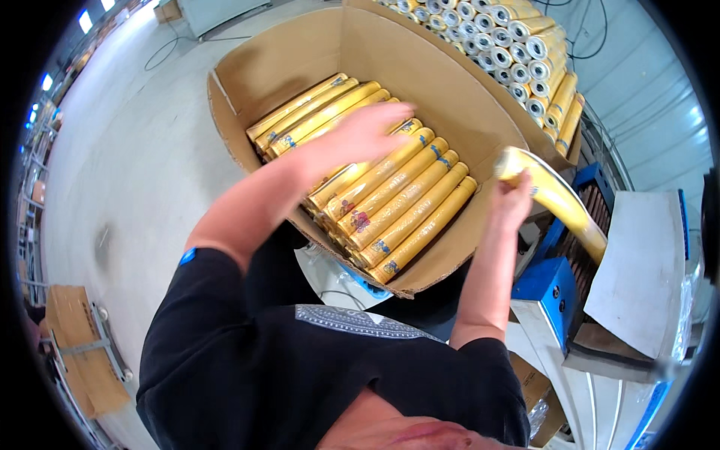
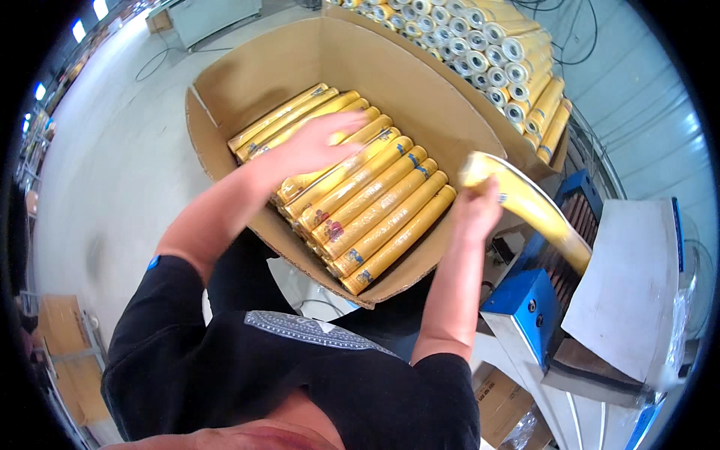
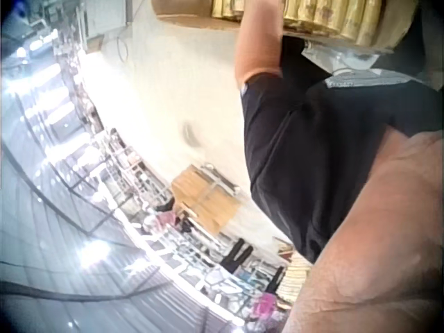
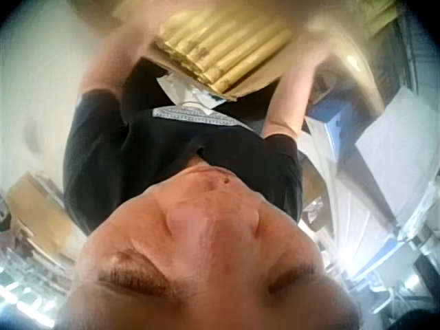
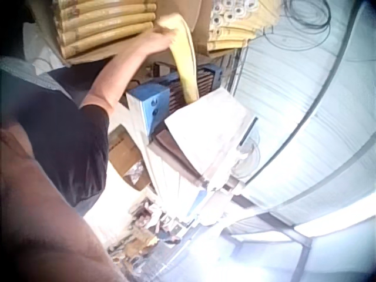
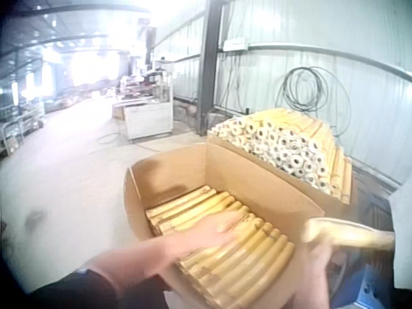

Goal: The person repeatedly picks up yellow cylindrical rolls from a nearby stack and places them into a large cardboard box. They arrange the rolls side-by-side to fill the box, occasionally adjusting their position.

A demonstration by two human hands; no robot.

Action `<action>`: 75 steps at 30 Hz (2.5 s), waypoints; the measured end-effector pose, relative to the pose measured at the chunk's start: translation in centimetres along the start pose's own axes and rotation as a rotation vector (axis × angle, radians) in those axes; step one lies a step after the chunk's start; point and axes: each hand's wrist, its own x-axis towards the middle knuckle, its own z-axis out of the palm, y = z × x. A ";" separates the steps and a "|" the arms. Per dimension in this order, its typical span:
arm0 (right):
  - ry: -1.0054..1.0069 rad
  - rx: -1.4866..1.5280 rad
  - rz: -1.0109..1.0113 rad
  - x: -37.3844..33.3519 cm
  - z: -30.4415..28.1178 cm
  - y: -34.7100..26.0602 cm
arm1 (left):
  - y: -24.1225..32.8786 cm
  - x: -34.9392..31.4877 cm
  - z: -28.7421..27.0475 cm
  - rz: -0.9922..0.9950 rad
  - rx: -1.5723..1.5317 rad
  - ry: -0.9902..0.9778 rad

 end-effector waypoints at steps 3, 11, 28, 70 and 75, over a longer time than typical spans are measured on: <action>-0.355 -0.129 0.141 -6.8 2.5 4.0 | 12.5 6.0 2.7 -0.021 0.236 -0.318; -1.066 -0.983 0.363 -9.8 4.8 4.6 | 0.7 9.1 4.8 -0.425 0.297 -0.155; -1.158 -1.176 0.226 -8.0 5.0 3.2 | -35.6 2.2 -10.0 -0.562 0.554 -0.125; 0.324 0.333 -0.412 7.6 -8.2 -8.7 | -17.6 -0.6 -17.1 -0.464 0.321 -0.439; 0.455 0.179 -0.351 14.0 -9.4 -10.1 | -11.3 0.0 -14.7 -0.249 0.332 -0.560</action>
